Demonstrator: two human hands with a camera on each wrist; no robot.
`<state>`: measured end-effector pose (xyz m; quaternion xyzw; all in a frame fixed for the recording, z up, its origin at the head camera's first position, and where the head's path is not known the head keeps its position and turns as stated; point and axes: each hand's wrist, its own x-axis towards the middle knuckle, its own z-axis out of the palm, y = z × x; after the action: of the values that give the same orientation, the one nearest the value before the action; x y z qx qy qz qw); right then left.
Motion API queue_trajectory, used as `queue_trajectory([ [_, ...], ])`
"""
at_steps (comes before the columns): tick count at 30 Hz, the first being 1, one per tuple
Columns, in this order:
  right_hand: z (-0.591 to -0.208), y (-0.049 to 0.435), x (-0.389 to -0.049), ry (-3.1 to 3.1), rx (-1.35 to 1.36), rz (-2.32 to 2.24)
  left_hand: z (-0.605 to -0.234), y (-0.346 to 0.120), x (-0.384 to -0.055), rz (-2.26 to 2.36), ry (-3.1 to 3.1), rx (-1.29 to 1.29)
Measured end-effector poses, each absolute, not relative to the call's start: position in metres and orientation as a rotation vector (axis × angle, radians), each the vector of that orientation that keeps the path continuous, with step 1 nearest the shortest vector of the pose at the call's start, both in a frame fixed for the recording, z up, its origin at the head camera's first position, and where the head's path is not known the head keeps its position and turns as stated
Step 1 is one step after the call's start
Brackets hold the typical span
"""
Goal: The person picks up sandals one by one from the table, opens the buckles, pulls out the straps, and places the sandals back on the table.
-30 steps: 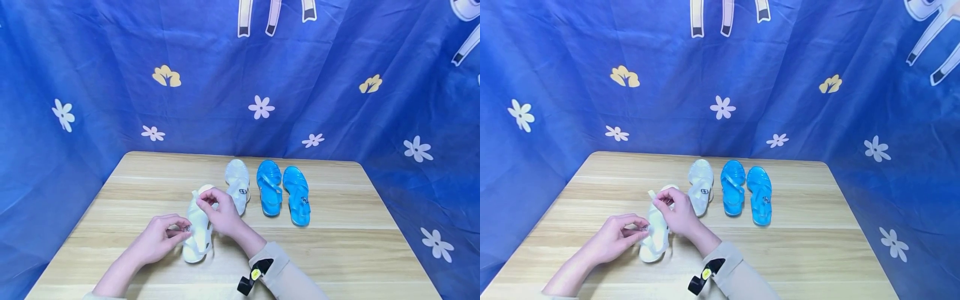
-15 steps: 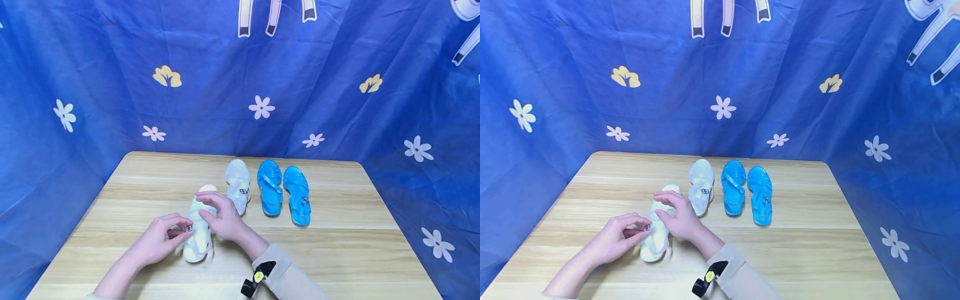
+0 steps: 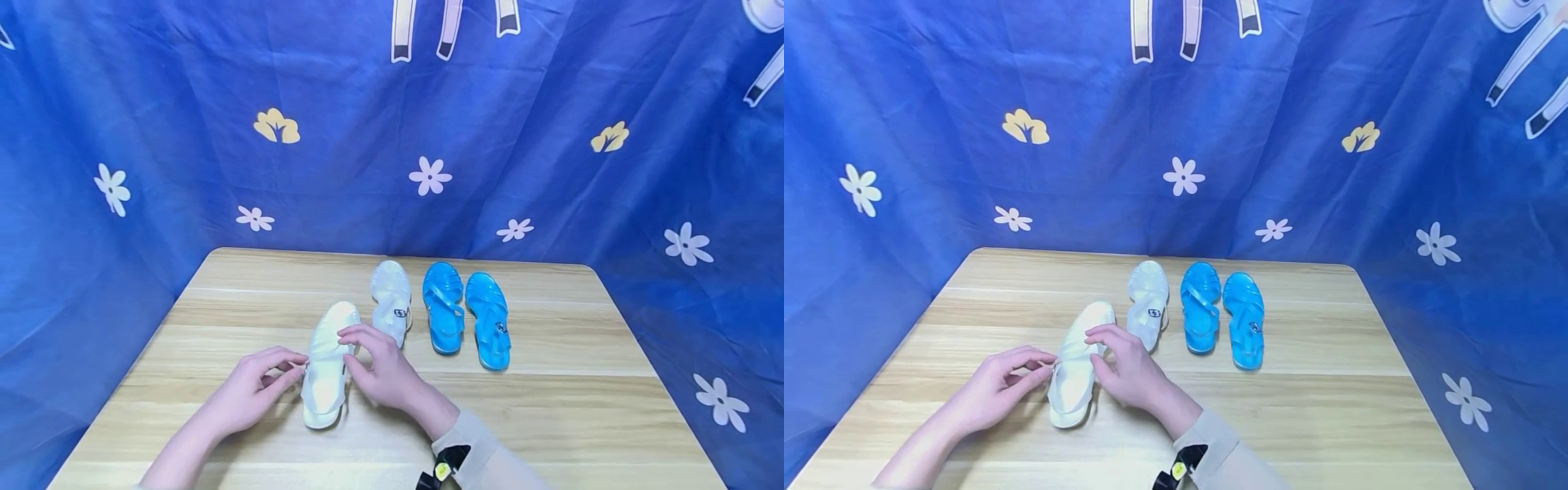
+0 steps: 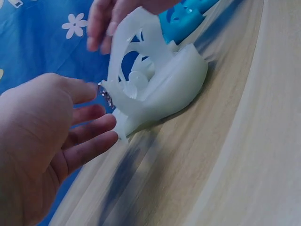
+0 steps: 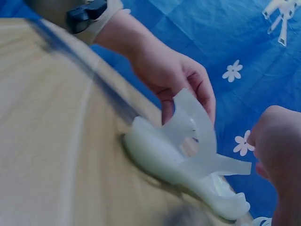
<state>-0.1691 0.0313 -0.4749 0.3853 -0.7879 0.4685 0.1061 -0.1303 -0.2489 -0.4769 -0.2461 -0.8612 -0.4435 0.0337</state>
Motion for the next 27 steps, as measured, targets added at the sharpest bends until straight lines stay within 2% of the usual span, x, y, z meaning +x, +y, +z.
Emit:
queue_trajectory([
  [7, -0.482, 0.046, -0.147, -2.466, 1.015, 1.164, -0.477, -0.252, -0.124, -1.480, -2.670, -0.917],
  [13, -0.489, 0.051, -0.132, -2.610, 1.076, 1.126, -0.482, -0.250, -0.124, -1.470, -2.727, -0.830],
  [19, -0.499, 0.043, -0.131, -2.559, 1.105, 1.121, -0.484, -0.247, -0.125, -1.422, -2.747, -0.740],
  [27, -0.505, 0.034, -0.136, -2.473, 1.092, 1.152, -0.482, -0.245, -0.126, -1.382, -2.734, -0.774],
])
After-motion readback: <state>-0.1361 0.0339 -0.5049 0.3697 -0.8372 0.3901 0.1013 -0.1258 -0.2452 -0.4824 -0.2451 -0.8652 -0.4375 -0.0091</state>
